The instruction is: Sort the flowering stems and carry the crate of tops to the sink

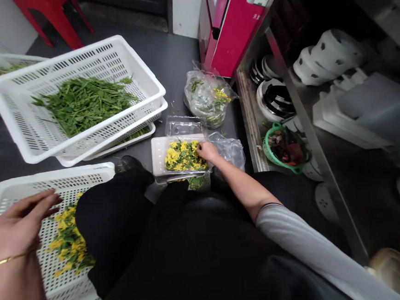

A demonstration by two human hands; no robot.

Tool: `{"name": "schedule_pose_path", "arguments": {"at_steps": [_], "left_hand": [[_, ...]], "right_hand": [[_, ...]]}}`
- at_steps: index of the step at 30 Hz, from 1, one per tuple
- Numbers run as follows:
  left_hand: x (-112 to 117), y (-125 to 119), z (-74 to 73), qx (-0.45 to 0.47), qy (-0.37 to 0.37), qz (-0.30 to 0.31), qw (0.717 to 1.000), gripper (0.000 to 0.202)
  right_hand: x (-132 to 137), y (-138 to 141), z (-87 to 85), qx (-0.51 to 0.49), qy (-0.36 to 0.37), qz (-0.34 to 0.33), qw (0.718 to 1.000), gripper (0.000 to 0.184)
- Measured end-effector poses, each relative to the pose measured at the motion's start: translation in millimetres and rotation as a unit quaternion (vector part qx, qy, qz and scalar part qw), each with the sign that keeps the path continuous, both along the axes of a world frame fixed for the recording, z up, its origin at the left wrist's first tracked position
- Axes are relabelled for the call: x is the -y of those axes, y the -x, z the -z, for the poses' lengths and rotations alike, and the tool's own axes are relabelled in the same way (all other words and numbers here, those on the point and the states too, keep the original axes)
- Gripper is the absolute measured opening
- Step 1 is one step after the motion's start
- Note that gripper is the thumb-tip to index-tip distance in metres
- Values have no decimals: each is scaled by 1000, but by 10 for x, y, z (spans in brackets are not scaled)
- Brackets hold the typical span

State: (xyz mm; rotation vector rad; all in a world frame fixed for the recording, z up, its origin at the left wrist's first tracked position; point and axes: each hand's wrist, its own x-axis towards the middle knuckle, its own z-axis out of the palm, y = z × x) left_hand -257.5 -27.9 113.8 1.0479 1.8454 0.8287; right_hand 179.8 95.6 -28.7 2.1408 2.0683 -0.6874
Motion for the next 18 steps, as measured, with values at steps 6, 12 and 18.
{"name": "schedule_pose_path", "arguments": {"at_steps": [6, 12, 18], "left_hand": [[-446, -1865, 294, 368, 191, 141, 899, 23], [-589, -2752, 1066, 505, 312, 71, 802, 26], [-518, -2518, 1147, 411, 214, 139, 875, 20]], "right_hand": [[350, -124, -311, -133, -105, 33, 985, 15], [1019, 60, -561, -128, -171, -135, 968, 24], [1109, -82, -602, -262, -24, -112, 958, 18]]}}
